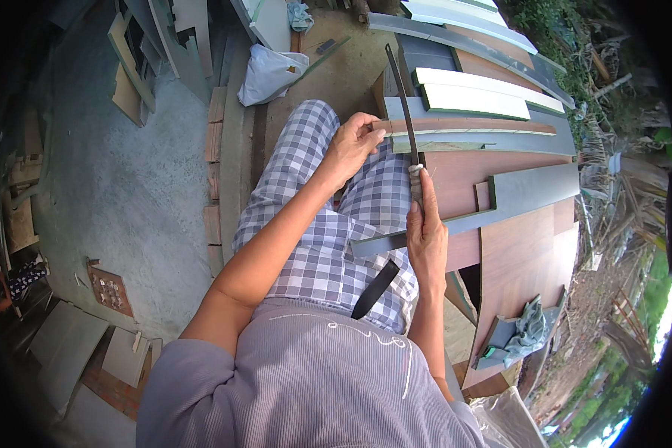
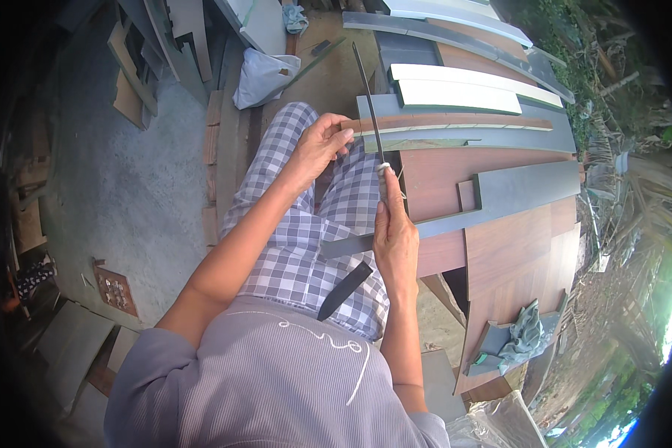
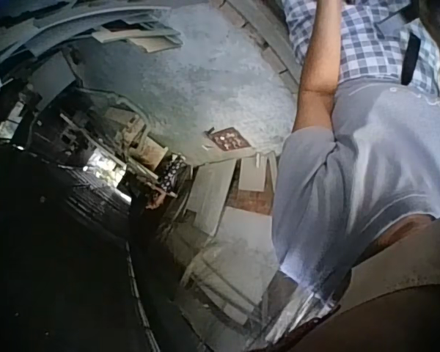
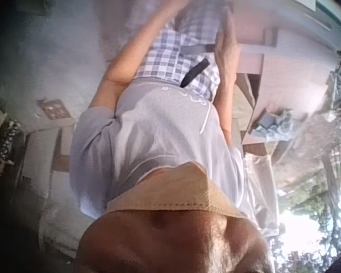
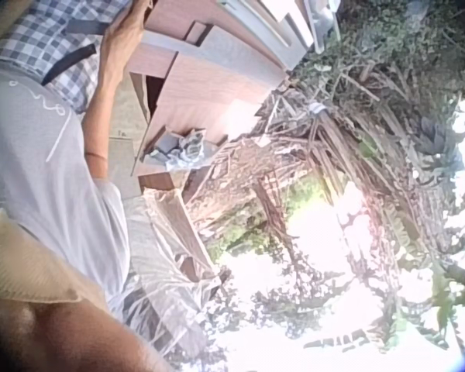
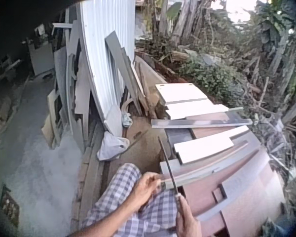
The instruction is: Trimming the edges of laminated panels using a hand saw/blade tool.
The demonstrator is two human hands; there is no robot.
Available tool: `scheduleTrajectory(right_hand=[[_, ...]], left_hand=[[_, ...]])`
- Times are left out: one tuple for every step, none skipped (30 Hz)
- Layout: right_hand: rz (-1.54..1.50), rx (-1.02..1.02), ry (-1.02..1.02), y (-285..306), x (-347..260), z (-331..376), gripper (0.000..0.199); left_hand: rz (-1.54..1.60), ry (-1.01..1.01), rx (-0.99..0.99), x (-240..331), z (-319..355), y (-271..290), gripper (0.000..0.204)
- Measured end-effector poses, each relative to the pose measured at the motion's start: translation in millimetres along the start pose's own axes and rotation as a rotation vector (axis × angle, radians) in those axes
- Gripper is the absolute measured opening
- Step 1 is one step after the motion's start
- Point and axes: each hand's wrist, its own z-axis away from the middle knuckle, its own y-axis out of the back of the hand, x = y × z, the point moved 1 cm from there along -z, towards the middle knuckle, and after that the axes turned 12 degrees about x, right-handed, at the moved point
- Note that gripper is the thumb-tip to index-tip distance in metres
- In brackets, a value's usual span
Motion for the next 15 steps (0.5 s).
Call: scheduleTrajectory(right_hand=[[-0.002, -0.001, 0.000, -1, 0, 0, 0.048], [0.005, -0.014, -0.011, -1, 1, 0, 0.048], [0.013, -0.027, -0.023, -2, 2, 1, 0.048], [0.014, -0.028, -0.026, -3, 1, 2, 0.048], [0.013, -0.028, -0.013, -3, 1, 2, 0.049], [0.015, -0.028, -0.001, -4, 1, 3, 0.049], [0.022, -0.025, -0.008, -3, 0, 3, 0.049], [0.021, -0.017, 0.005, -3, 0, 2, 0.050], [0.023, -0.006, 0.017, -3, 0, 1, 0.050], [-0.003, -0.002, 0.038, -1, 1, 0, 0.052], [-0.032, 0.024, 0.108, -4, 7, -1, 0.052], [-0.062, -0.009, 0.053, -4, 0, -2, 0.051], [-0.050, 0.012, 0.110, -7, 3, -2, 0.051], [-0.043, -0.001, 0.111, -7, -3, -2, 0.052], [-0.088, 0.011, 0.155, -11, -2, -1, 0.053]], left_hand=[[-0.021, 0.004, -0.001, 0, 0, 1, 0.031], [-0.041, 0.009, -0.002, -1, 0, 2, 0.029], [-0.041, 0.011, 0.000, -2, 1, 3, 0.029], [-0.062, 0.011, -0.002, 1, 2, 3, 0.033], [-0.080, 0.012, -0.004, 3, 3, 2, 0.036], [-0.078, 0.017, -0.007, 4, 3, 0, 0.036], [-0.084, 0.112, 0.012, 8, 3, -2, 0.042], [-0.088, 0.208, 0.028, 9, 3, -5, 0.048], [-0.052, 0.200, 0.044, 5, 0, -8, 0.055], [-0.055, 0.228, 0.019, 5, -2, -11, 0.055], [-0.057, 0.257, -0.013, 4, -4, -10, 0.054], [-0.069, 0.270, -0.010, 1, -7, -5, 0.055], [-0.082, 0.284, -0.015, -3, -9, -1, 0.056], [-0.067, 0.250, 0.001, -1, -8, 11, 0.050], [-0.056, 0.209, 0.029, 1, -7, 14, 0.045]])
